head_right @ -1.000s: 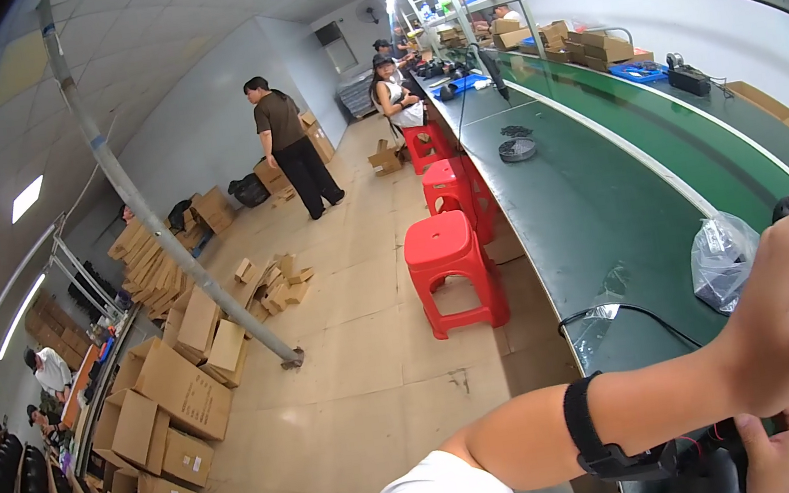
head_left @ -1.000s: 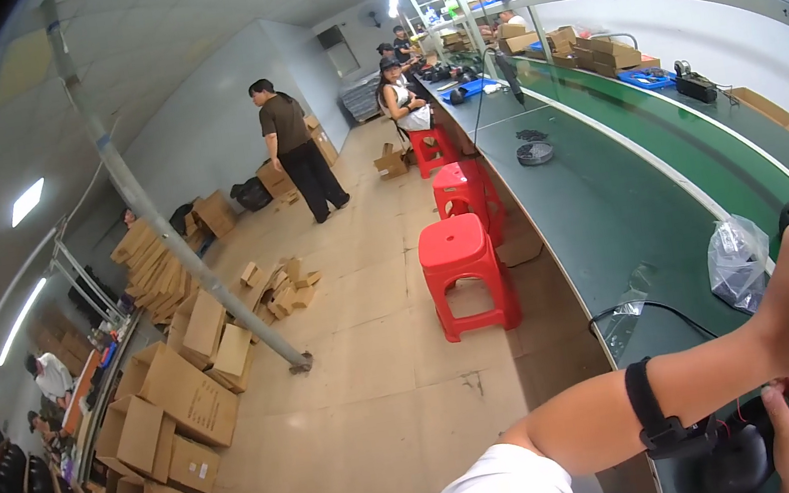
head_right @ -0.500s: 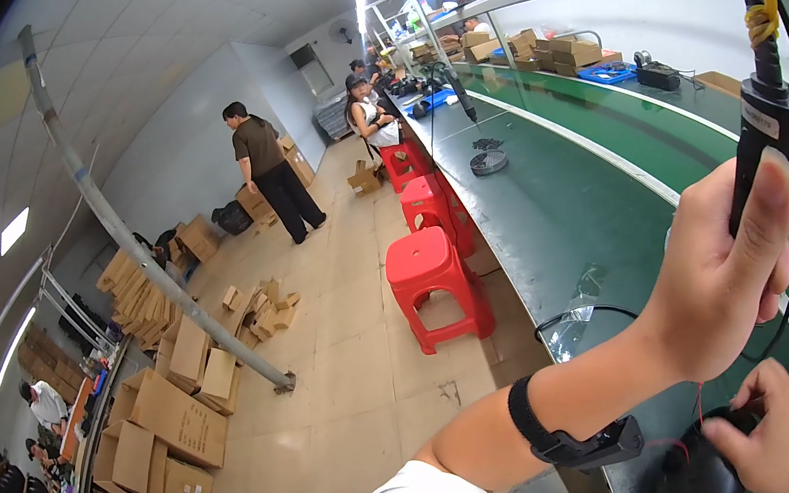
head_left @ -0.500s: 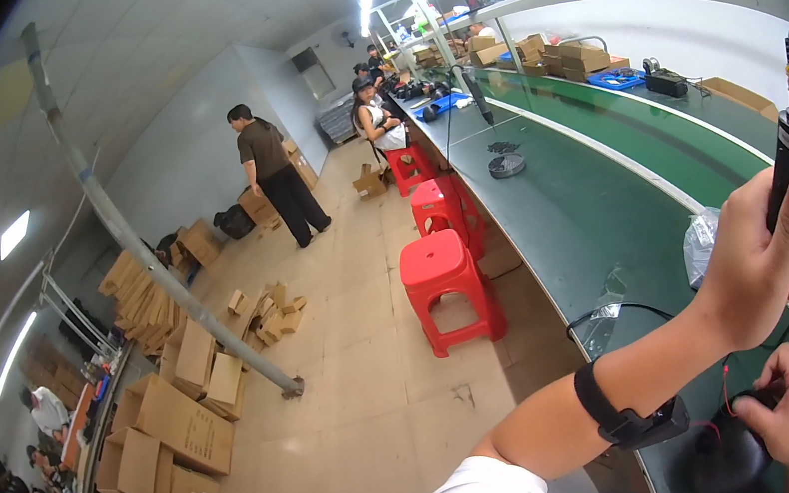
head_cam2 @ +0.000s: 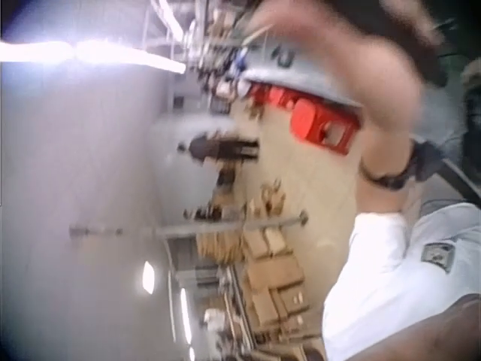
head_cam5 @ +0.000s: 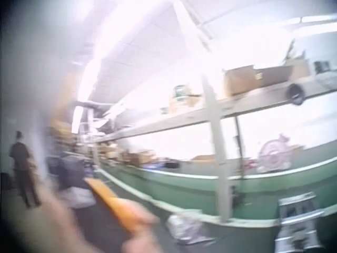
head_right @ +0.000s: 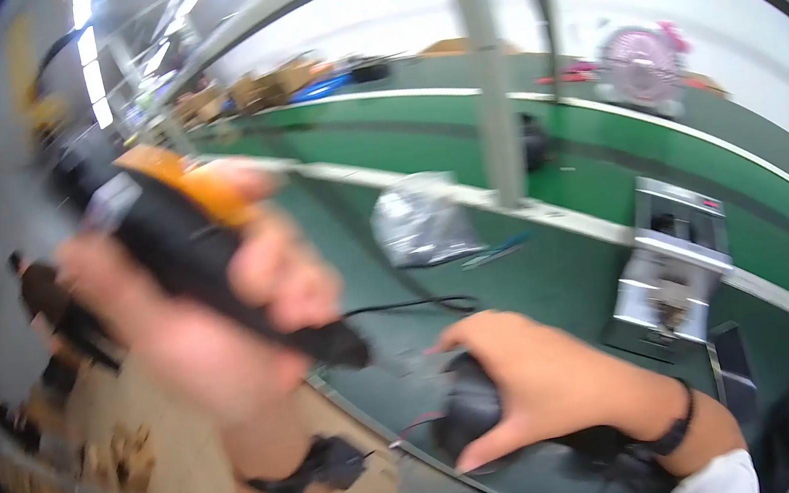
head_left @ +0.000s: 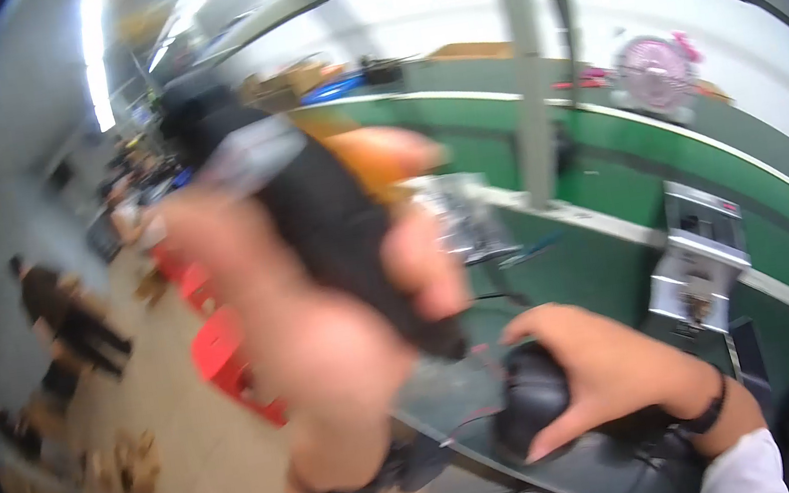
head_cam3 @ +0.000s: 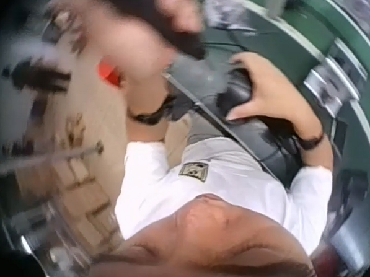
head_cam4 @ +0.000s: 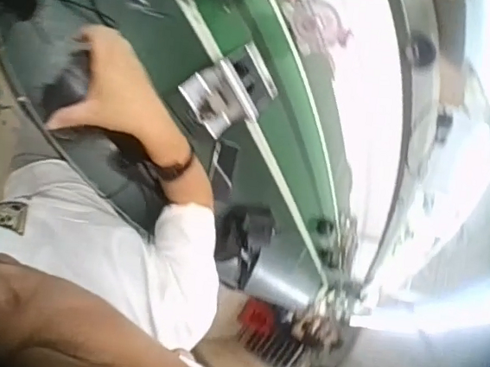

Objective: Using an electric screwdriver to fasten screws into a black plastic spherical housing on a factory assembly line.

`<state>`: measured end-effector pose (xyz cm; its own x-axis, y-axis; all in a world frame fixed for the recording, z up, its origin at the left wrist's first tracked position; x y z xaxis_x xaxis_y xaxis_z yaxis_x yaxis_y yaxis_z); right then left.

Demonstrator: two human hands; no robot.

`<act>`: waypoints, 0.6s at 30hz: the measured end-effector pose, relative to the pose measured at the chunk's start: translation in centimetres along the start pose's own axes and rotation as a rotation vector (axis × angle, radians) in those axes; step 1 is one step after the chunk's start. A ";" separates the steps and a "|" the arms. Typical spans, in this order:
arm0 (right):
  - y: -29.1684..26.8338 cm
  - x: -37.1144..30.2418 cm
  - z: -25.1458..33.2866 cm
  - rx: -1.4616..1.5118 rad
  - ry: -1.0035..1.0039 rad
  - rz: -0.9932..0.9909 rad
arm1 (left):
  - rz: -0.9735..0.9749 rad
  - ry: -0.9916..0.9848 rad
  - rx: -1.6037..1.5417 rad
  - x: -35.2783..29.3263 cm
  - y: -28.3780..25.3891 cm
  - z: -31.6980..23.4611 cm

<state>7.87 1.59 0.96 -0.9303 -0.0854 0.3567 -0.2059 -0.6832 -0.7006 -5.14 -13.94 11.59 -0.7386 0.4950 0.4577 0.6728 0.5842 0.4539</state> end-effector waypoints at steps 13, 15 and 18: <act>1.9 -0.8 -1.6 0.187 0.126 0.132 | 0.005 0.090 -0.072 -3.3 3.7 2.9; 1.7 -0.9 -2.2 0.201 0.153 0.086 | -0.046 0.068 -0.070 -3.1 4.1 4.0; 2.2 -0.6 -1.9 0.357 0.247 0.124 | -0.025 0.081 0.031 -2.9 3.8 3.8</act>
<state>7.41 1.57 -1.97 -0.9949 -0.0365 0.0943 -0.0106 -0.8898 -0.4562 -0.63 -10.71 9.06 -0.7481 0.4277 0.5073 0.6520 0.6158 0.4424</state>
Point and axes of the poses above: each hand's wrist, its own x-axis towards the middle knuckle, its own y-axis out of the palm, z = x × y, the point moved 2 cm from there along x, towards the middle knuckle, and after that the axes turned 6 degrees about -z, right-handed, at the moved point
